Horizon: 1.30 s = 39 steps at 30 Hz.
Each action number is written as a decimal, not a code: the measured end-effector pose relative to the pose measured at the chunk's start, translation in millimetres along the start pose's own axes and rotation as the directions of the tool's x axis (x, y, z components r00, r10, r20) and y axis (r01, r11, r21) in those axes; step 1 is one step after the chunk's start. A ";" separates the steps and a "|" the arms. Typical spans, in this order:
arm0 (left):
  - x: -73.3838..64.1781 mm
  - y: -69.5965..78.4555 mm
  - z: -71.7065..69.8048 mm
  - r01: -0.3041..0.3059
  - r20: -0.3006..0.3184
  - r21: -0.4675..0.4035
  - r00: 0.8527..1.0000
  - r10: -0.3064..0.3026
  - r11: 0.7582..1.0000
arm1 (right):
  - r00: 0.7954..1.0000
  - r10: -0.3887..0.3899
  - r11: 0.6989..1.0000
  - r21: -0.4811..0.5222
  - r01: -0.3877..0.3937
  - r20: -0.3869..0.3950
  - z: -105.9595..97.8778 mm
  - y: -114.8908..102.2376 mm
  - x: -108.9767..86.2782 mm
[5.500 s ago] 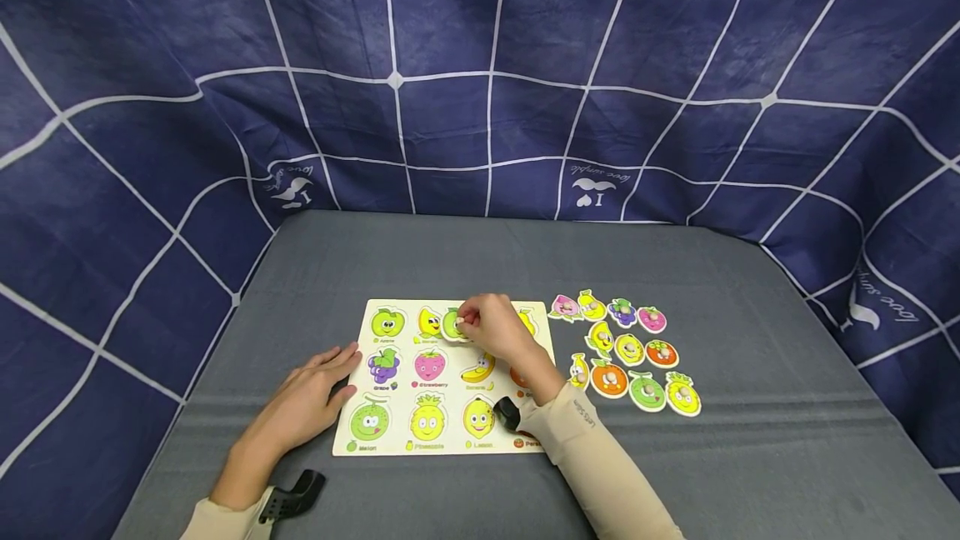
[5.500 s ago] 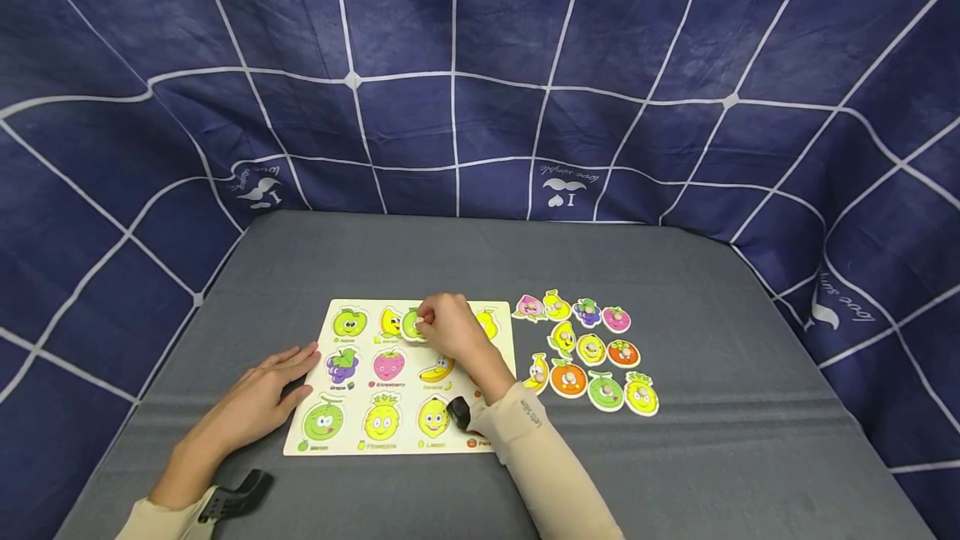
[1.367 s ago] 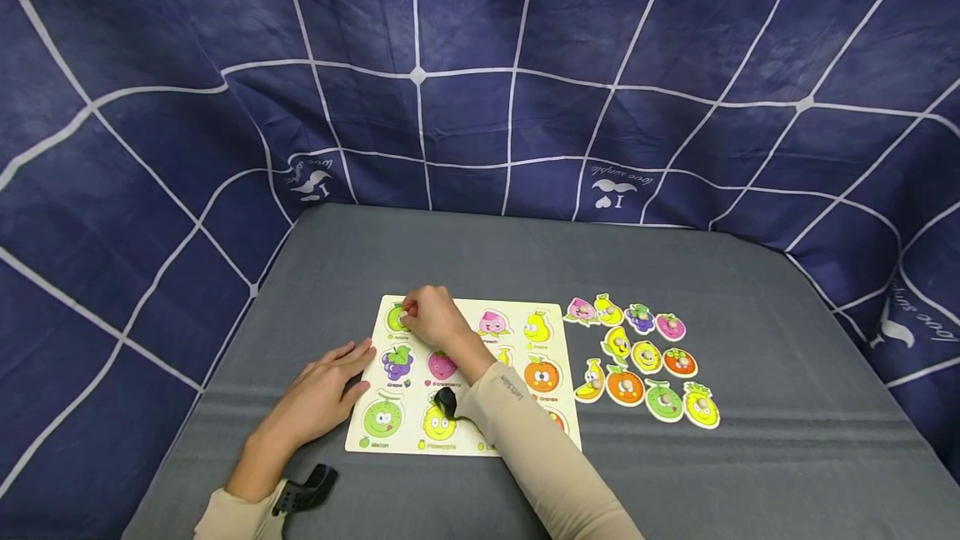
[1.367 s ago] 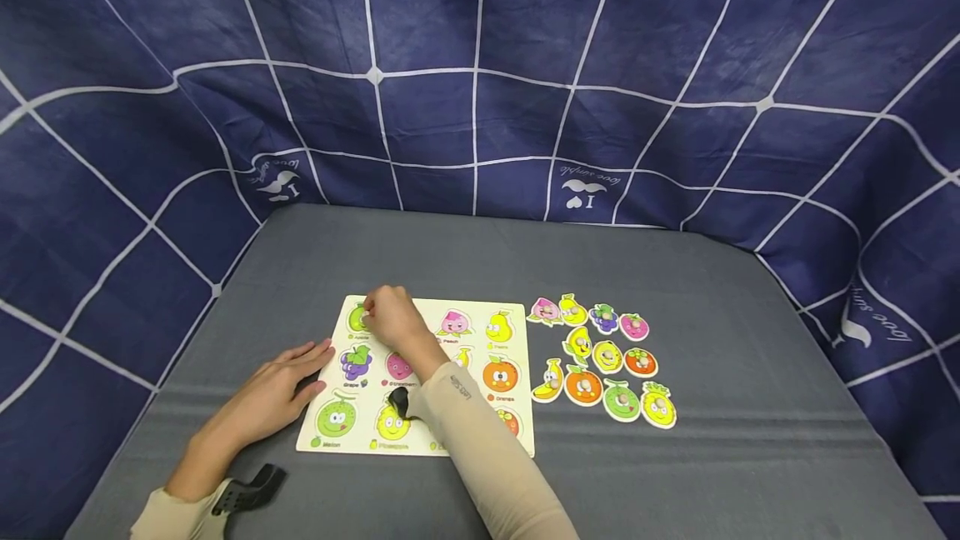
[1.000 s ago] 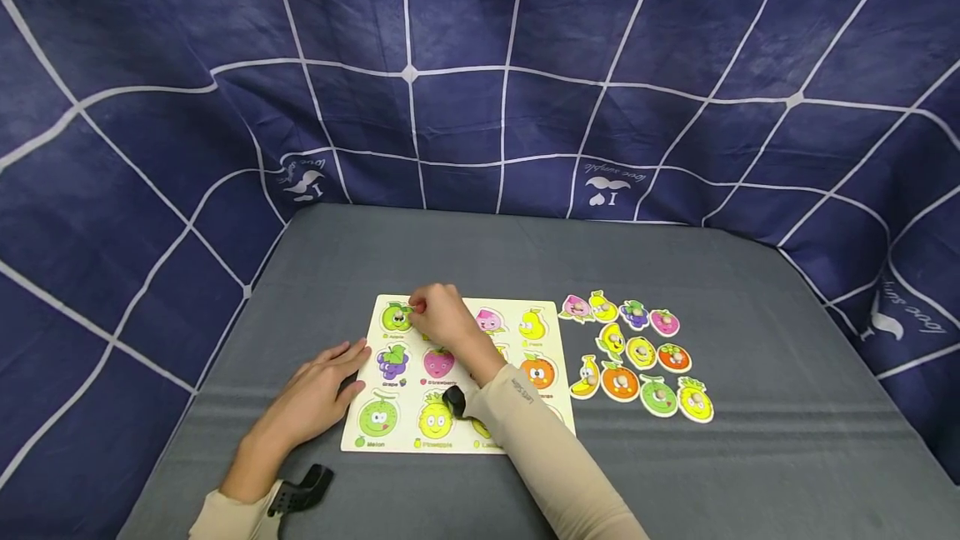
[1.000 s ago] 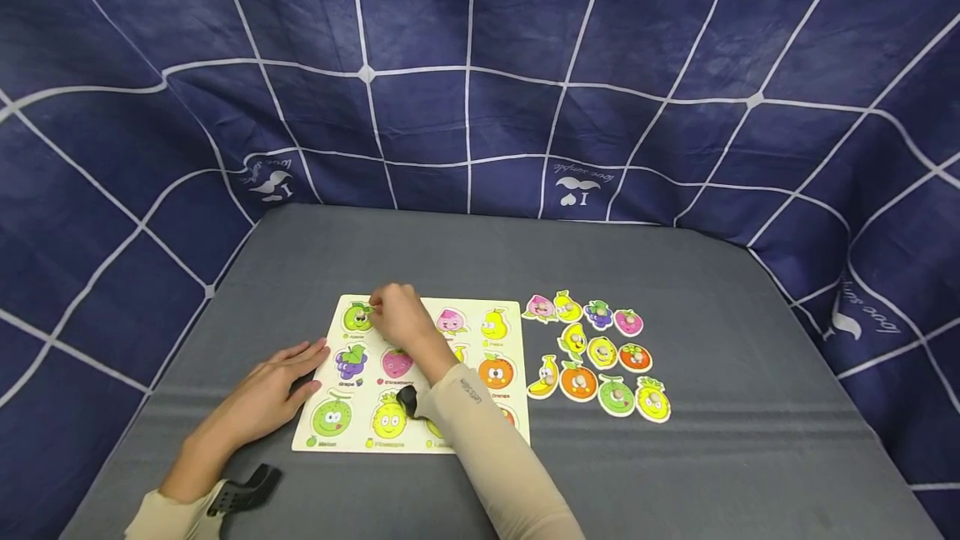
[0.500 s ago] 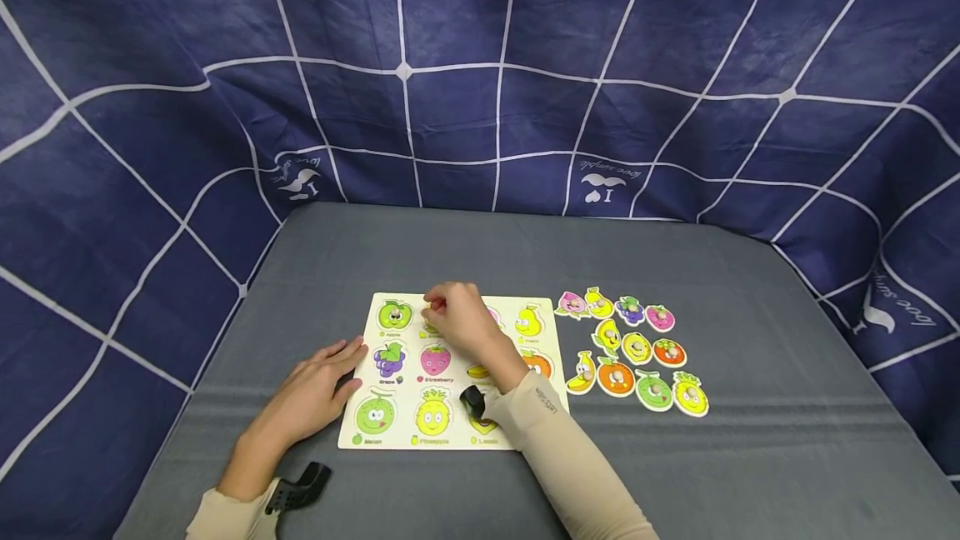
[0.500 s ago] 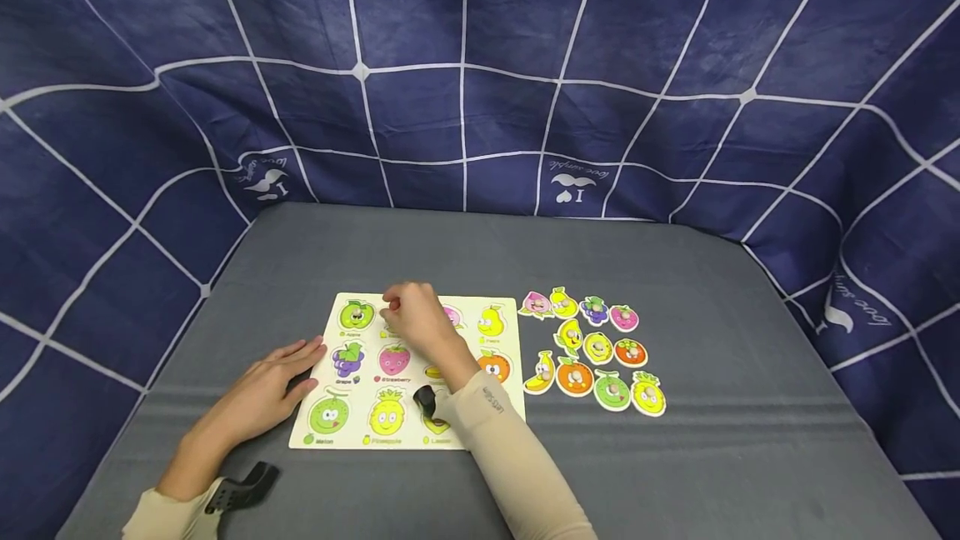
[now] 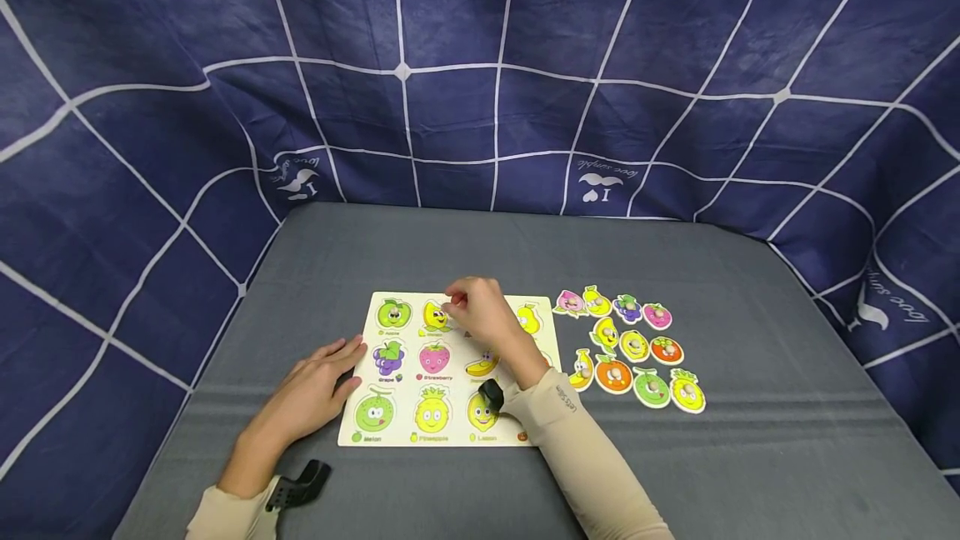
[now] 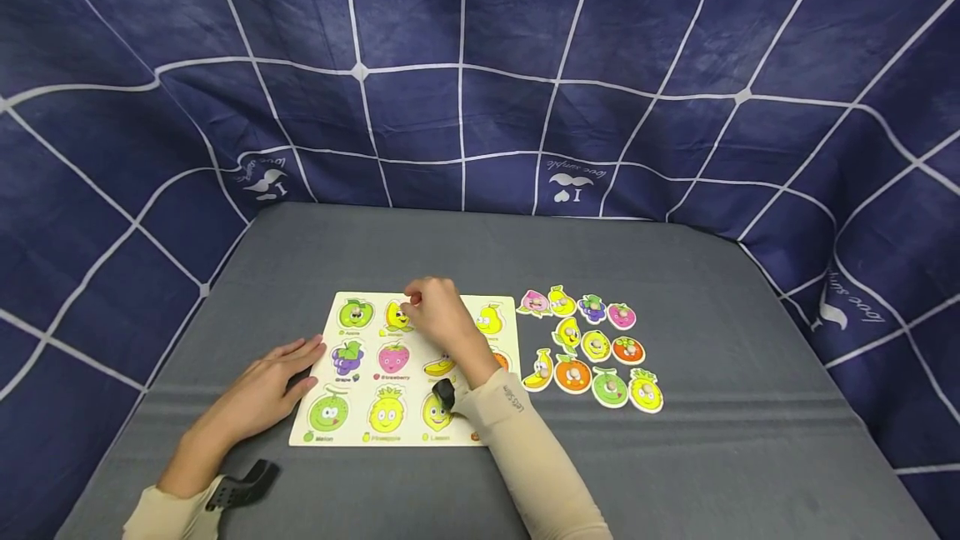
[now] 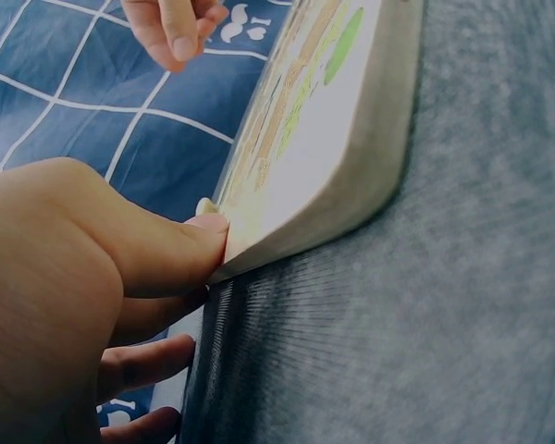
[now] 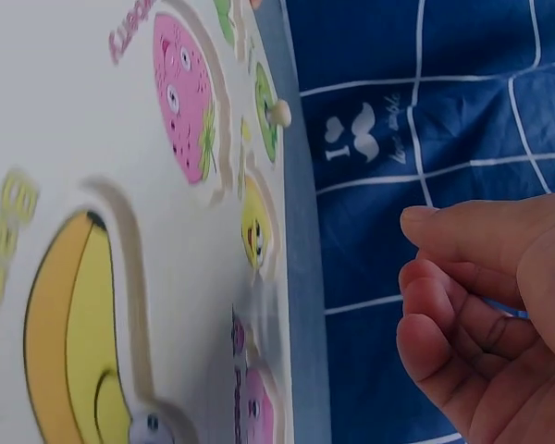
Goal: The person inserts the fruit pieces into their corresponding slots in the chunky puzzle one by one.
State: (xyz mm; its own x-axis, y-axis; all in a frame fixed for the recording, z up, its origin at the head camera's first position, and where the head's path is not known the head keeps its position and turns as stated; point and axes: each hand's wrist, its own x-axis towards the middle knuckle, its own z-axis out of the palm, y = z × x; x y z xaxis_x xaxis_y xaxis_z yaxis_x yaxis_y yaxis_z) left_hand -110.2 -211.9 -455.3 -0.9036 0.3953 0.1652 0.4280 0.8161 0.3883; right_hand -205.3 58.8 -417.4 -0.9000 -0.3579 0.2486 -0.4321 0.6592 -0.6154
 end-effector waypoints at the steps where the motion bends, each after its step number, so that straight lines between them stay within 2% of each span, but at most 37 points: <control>1: 0.2 -0.1 0.3 -0.001 0.001 0.001 1.000 0.001 1.000 | 1.000 0.003 1.000 -0.003 -0.003 0.000 -1.0 1.6 -0.8; 8: 0.5 -2.0 1.4 -0.006 0.002 0.004 1.000 0.006 1.000 | 1.000 -0.005 1.000 -0.007 0.005 -0.025 -8.2 14.9 -7.5; 21: 1.4 -2.5 0.8 -0.014 0.005 0.005 1.000 0.014 1.000 | 0.996 0.039 0.999 -0.031 -0.042 -0.074 -26.9 42.2 -21.2; 27: 2.2 -1.5 0.4 -0.014 0.010 0.000 1.000 0.014 1.000 | 0.992 0.081 0.996 -0.020 -0.083 -0.097 -34.8 50.6 -27.9; 39: 2.1 -2.9 1.8 -0.023 0.000 0.008 1.000 0.023 1.000 | 0.985 0.150 0.988 -0.031 -0.153 -0.086 -52.0 63.1 -44.2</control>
State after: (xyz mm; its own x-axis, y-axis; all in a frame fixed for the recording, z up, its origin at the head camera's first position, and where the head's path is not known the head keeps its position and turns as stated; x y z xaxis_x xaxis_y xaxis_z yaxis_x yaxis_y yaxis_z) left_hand -113.3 -212.7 -457.6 -0.8936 0.4137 0.1743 0.4487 0.8104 0.3767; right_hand -195.7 150.6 -428.4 -0.9562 -0.1965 0.2169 -0.2906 0.7262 -0.6230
